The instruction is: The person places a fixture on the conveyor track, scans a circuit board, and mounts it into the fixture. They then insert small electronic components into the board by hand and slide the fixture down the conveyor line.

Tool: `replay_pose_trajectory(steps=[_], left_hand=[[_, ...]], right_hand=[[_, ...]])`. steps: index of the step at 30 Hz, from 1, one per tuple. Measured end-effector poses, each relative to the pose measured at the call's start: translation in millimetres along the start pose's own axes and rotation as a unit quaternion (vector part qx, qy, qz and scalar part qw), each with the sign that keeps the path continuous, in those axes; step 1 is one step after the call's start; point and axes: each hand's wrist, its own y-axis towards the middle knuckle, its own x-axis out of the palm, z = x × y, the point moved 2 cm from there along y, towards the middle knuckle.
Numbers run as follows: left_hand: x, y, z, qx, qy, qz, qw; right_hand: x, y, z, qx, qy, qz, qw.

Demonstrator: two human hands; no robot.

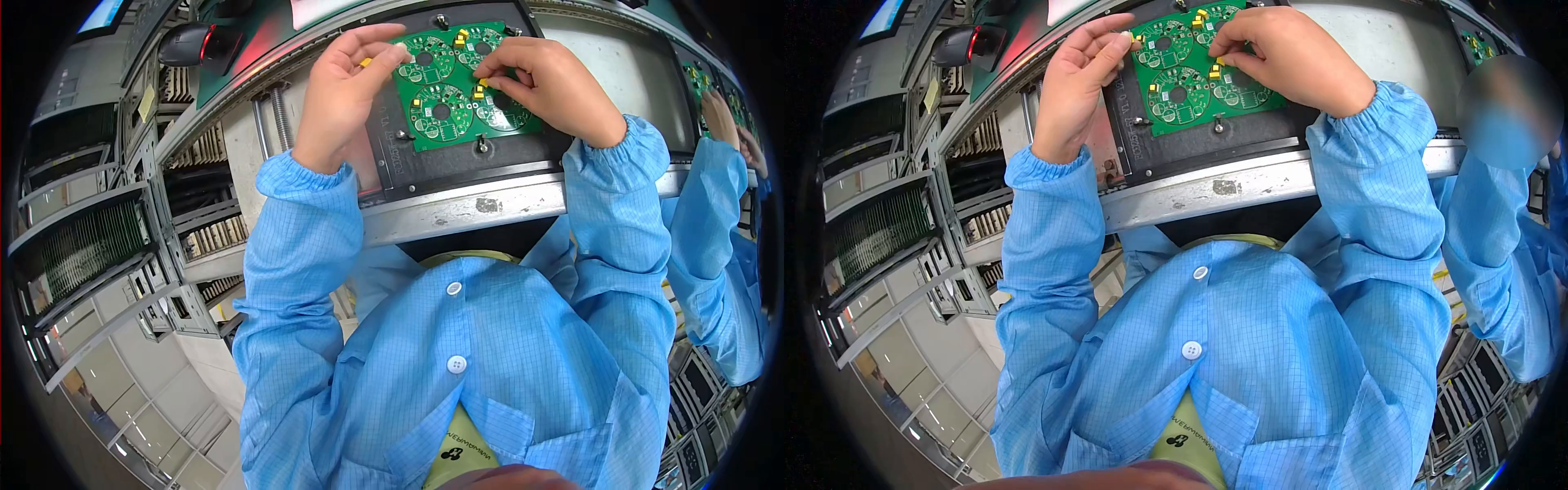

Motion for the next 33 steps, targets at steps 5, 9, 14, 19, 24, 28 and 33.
replay_pose_trajectory(steps=[5, 9, 14, 19, 24, 28, 33], left_hand=[[-18, 9, 4, 0.068, 0.204, 0.031, 0.976], [-24, 10, 8, 0.138, 0.370, 0.049, 0.917], [-18, 12, 7, 0.206, 0.461, 0.039, 0.862], [-7, 11, 7, 0.294, 0.503, 0.022, 0.812], [-1, 10, 8, 0.319, 0.539, 0.025, 0.779], [1, 10, 9, 0.329, 0.565, 0.028, 0.756], [4, 9, 9, 0.329, 0.557, 0.029, 0.762]], right_hand=[[3, -2, 15, -0.070, -0.025, 0.011, 0.997], [-7, -6, 13, 0.077, 0.088, -0.030, 0.993], [-8, -1, 25, 0.187, 0.492, 0.139, 0.839], [-12, 2, 9, 0.254, 0.624, 0.119, 0.729], [-5, 3, 31, 0.286, 0.675, 0.118, 0.669], [-2, 2, 38, 0.277, 0.678, 0.114, 0.672], [-3, 0, 37, 0.267, 0.650, 0.119, 0.701]])
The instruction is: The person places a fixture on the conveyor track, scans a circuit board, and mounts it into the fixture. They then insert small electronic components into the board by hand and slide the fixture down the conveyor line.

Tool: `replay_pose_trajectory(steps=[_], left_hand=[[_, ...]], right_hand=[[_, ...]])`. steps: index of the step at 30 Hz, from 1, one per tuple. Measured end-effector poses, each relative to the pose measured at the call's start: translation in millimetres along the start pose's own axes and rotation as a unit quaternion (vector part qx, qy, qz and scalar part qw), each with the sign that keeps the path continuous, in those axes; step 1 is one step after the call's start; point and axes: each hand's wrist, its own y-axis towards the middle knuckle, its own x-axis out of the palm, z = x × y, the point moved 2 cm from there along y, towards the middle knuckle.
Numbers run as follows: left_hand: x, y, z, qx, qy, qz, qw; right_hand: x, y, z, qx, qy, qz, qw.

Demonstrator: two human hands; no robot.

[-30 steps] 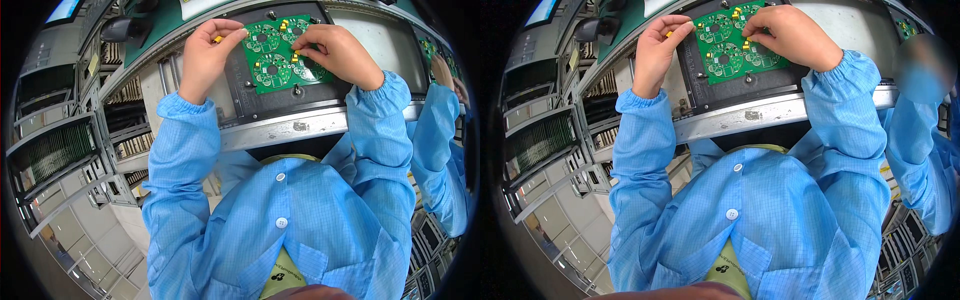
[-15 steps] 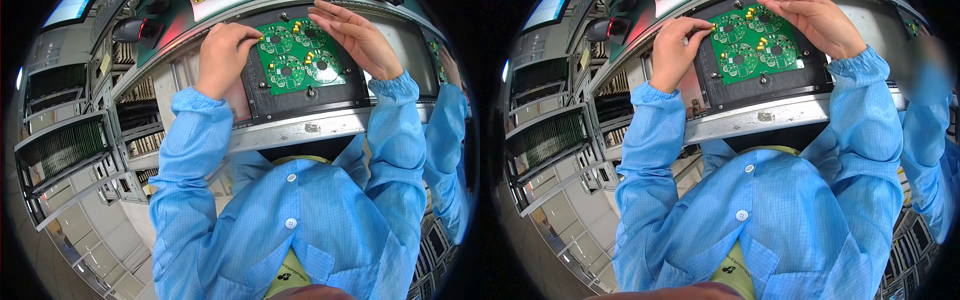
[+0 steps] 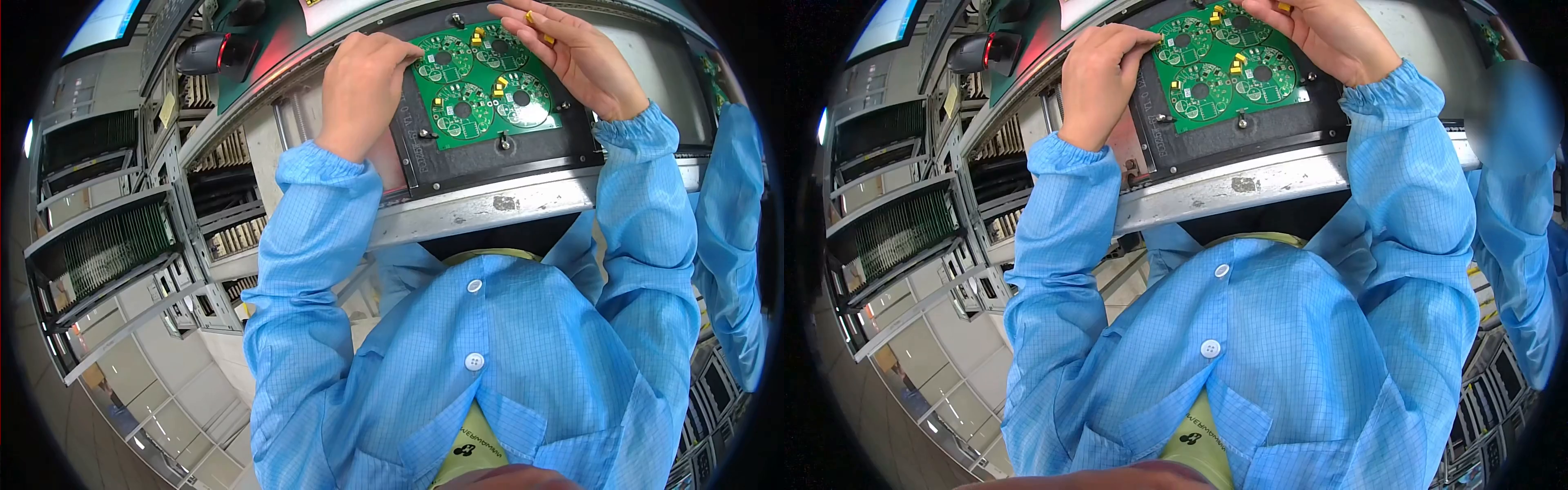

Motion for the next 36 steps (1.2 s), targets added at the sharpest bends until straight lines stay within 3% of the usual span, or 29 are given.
replay_pose_trajectory(steps=[8, 24, 26, 27, 28, 29, 30, 31, 32, 33, 36], left_hand=[[5, 1, -4, 0.001, -0.024, 0.003, 1.000], [11, 0, -6, 0.005, -0.061, 0.028, 0.998], [1, 0, -2, -0.108, -0.107, -0.038, 0.988], [-2, 0, -2, -0.162, -0.130, -0.071, 0.976], [-1, -1, -5, -0.201, -0.240, -0.056, 0.948], [2, -5, -12, -0.237, -0.347, -0.042, 0.907], [8, -11, -21, -0.271, -0.448, -0.029, 0.851], [15, -12, -31, -0.221, -0.512, -0.005, 0.830], [19, -19, -38, -0.234, -0.531, -0.004, 0.814], [16, -22, -40, -0.249, -0.549, -0.002, 0.798], [9, -27, -39, -0.291, -0.580, -0.007, 0.761]], right_hand=[[13, -4, -1, -0.001, -0.061, 0.039, 0.997], [25, -4, 5, -0.061, -0.241, 0.000, 0.968], [41, 0, 7, -0.067, -0.260, 0.032, 0.963], [47, 4, 6, -0.107, -0.365, 0.018, 0.925], [50, 8, 5, -0.145, -0.464, 0.005, 0.874], [54, 11, 7, -0.179, -0.556, -0.006, 0.811], [58, 15, 9, -0.214, -0.580, -0.007, 0.786], [63, 20, 13, -0.248, -0.603, -0.008, 0.758], [67, 25, 16, -0.282, -0.625, -0.011, 0.728], [67, 32, 21, -0.264, -0.608, -0.020, 0.749], [71, 37, 25, -0.259, -0.642, 0.006, 0.722]])
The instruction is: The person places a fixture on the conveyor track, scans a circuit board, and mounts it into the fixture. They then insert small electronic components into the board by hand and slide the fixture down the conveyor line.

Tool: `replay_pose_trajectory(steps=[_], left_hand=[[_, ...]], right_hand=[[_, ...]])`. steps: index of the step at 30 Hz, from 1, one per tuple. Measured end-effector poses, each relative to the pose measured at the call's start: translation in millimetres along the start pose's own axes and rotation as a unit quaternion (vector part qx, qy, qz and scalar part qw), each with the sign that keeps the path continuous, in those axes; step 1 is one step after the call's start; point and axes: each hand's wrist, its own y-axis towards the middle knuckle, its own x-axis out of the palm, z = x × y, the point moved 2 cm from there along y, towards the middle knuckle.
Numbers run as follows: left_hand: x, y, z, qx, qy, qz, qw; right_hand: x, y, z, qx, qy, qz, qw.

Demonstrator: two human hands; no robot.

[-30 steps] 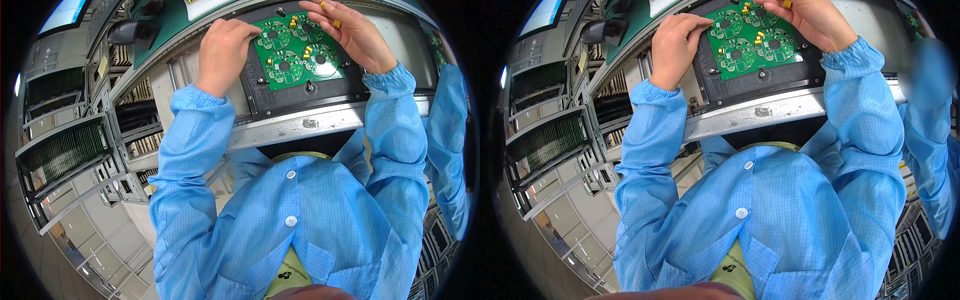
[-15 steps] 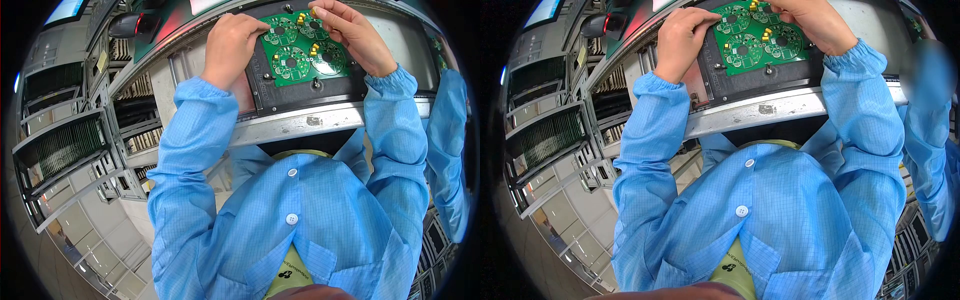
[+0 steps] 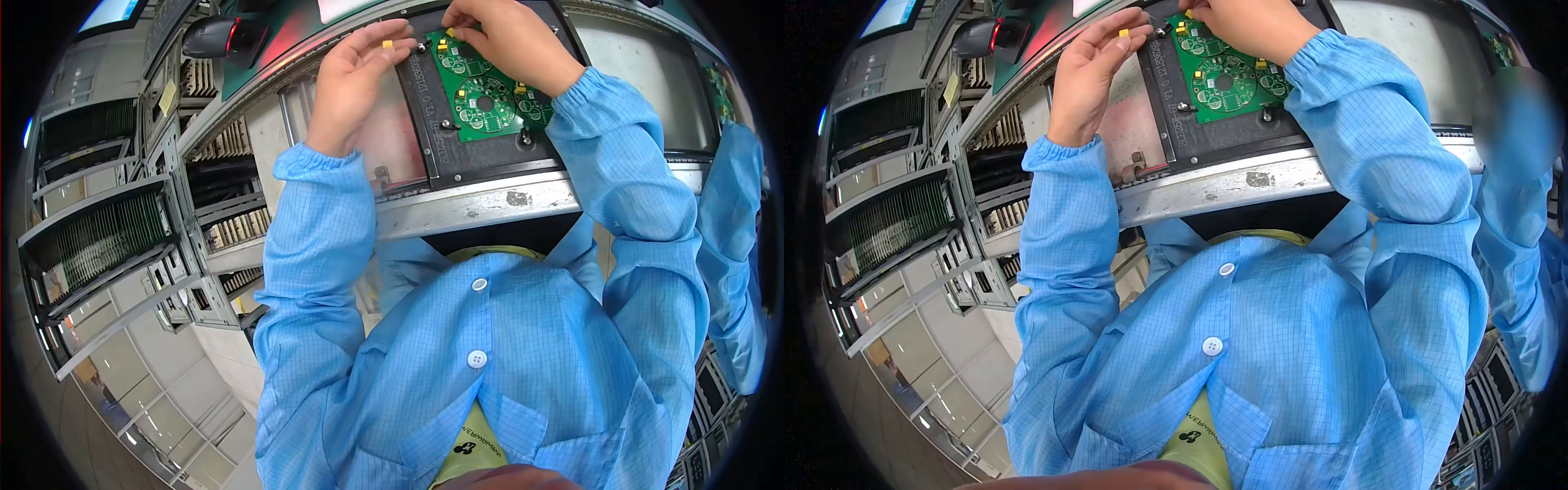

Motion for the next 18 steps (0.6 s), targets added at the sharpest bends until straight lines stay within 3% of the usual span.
replay_pose_trajectory(steps=[3, 7, 18], left_hand=[[5, -2, 7, -0.029, -0.023, 0.003, 0.999], [13, -5, 13, -0.050, -0.002, 0.012, 0.999], [25, -11, 10, -0.034, 0.068, -0.011, 0.997]], right_hand=[[3, -1, -1, -0.013, -0.007, -0.021, 1.000], [7, -4, -3, -0.056, -0.045, 0.028, 0.997], [6, -11, -8, -0.096, -0.124, 0.054, 0.986]])
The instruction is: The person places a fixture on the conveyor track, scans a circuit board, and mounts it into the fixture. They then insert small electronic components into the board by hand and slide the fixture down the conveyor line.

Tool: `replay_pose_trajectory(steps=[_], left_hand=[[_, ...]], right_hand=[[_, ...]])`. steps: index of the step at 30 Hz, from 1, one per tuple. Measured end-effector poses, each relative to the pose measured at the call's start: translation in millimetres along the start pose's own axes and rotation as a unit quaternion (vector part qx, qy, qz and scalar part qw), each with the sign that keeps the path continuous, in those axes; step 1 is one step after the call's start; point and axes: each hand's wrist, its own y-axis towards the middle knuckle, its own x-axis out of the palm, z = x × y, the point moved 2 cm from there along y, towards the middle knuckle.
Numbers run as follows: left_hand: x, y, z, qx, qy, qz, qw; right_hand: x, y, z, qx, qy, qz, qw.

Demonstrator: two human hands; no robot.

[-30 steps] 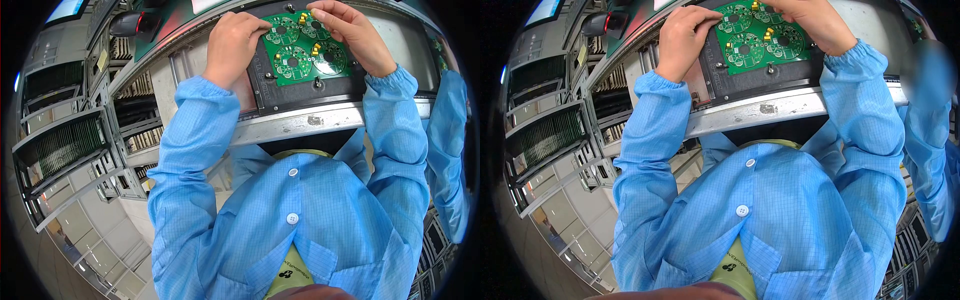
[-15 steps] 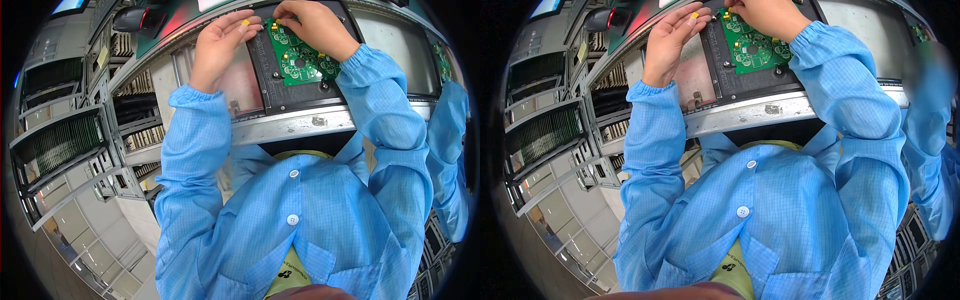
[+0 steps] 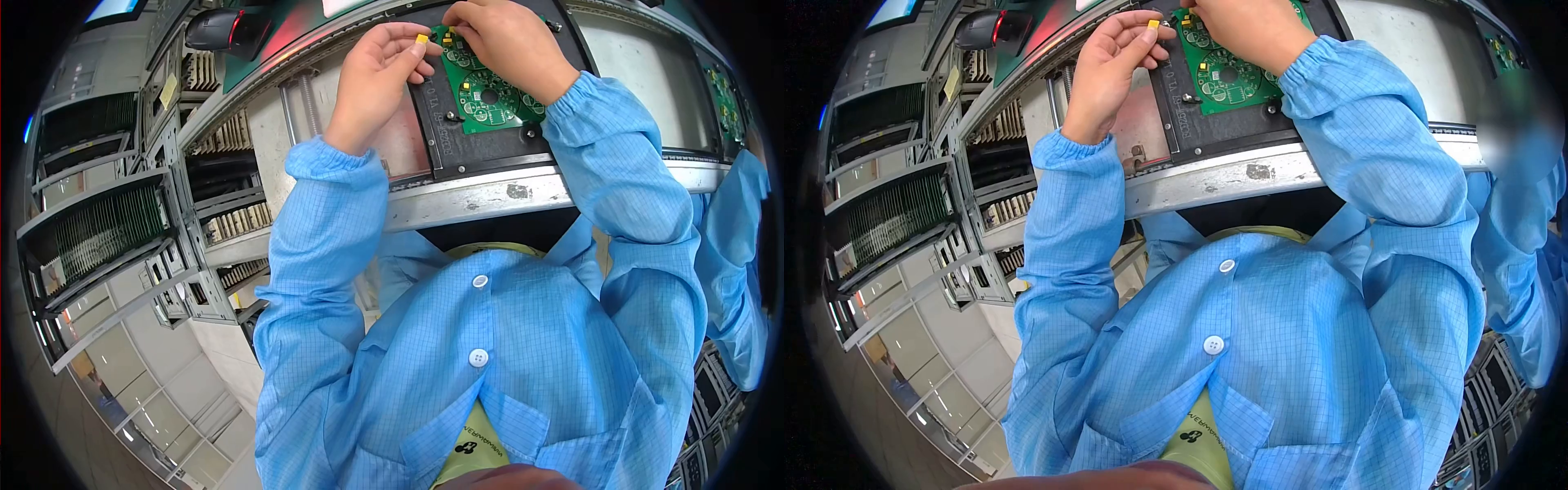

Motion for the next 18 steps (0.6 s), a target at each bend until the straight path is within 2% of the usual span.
replay_pose_trajectory(steps=[18], left_hand=[[4, -3, 0, -0.024, 0.035, 0.017, 0.999]], right_hand=[[3, 0, 10, -0.011, 0.006, -0.008, 1.000]])
